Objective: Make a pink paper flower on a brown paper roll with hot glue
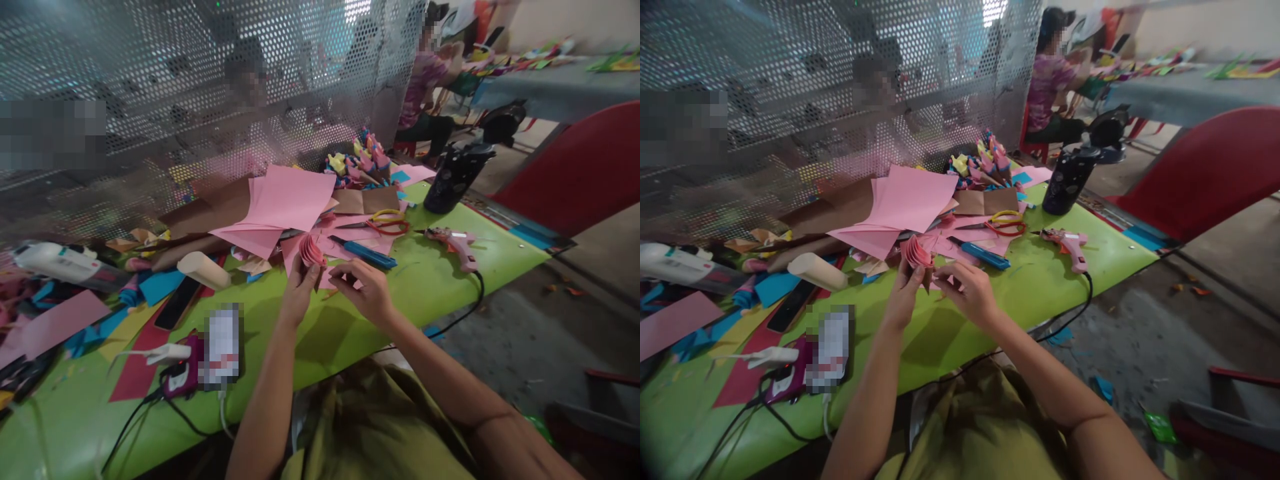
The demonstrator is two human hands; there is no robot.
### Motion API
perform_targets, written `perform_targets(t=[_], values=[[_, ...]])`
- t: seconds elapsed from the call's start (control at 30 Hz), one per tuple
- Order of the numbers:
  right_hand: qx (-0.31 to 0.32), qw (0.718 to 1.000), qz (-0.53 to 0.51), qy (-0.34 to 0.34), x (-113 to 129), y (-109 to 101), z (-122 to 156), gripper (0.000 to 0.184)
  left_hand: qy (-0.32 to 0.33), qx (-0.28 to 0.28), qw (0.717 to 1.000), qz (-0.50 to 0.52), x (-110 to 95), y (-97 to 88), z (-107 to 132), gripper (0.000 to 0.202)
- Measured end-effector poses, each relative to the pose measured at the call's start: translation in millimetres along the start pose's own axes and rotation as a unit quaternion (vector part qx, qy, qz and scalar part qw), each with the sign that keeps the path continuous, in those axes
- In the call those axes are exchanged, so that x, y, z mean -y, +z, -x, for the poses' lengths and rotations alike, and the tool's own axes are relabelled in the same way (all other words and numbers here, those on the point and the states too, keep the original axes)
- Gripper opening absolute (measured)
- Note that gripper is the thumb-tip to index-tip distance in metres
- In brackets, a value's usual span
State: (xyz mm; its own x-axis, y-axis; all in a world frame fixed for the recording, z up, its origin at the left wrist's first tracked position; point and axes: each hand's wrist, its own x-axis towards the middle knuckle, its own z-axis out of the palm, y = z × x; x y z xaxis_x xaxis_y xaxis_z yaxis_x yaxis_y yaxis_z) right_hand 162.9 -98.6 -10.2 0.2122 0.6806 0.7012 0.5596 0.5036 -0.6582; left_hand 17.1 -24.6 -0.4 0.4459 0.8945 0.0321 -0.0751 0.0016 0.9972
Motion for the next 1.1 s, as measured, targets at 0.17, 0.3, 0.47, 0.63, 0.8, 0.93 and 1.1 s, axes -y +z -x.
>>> perform_targets(t=[0.17,0.3,0.47,0.63,0.8,0.93,1.1], values=[[-0.028,0.999,-0.029,-0.009,4,5,-2,0.015,-0.023,0.015,0.999,-0.046,3,-2.1,0,0.064],[-0.032,0.999,-0.017,-0.021,5,6,-2,0.017,0.001,0.046,0.998,-0.042,2,-0.4,0,0.075],[-0.038,0.999,0.003,-0.036,6,5,-1,0.02,0.028,0.072,0.997,-0.026,1,2.4,-1,0.083],[-0.043,0.996,0.03,-0.07,7,6,-2,0.021,0.05,0.076,0.995,-0.039,5,0.9,-3,0.074],[-0.032,0.996,0.049,-0.074,6,5,-3,0.021,0.067,0.08,0.993,-0.06,8,0.1,-4,0.073],[-0.024,0.996,0.062,-0.06,6,5,-4,0.02,0.097,0.091,0.988,-0.078,8,0.6,-4,0.074],[-0.034,0.995,0.077,-0.049,7,5,-9,0.016,0.132,0.095,0.983,-0.087,13,1.4,-6,0.069]])
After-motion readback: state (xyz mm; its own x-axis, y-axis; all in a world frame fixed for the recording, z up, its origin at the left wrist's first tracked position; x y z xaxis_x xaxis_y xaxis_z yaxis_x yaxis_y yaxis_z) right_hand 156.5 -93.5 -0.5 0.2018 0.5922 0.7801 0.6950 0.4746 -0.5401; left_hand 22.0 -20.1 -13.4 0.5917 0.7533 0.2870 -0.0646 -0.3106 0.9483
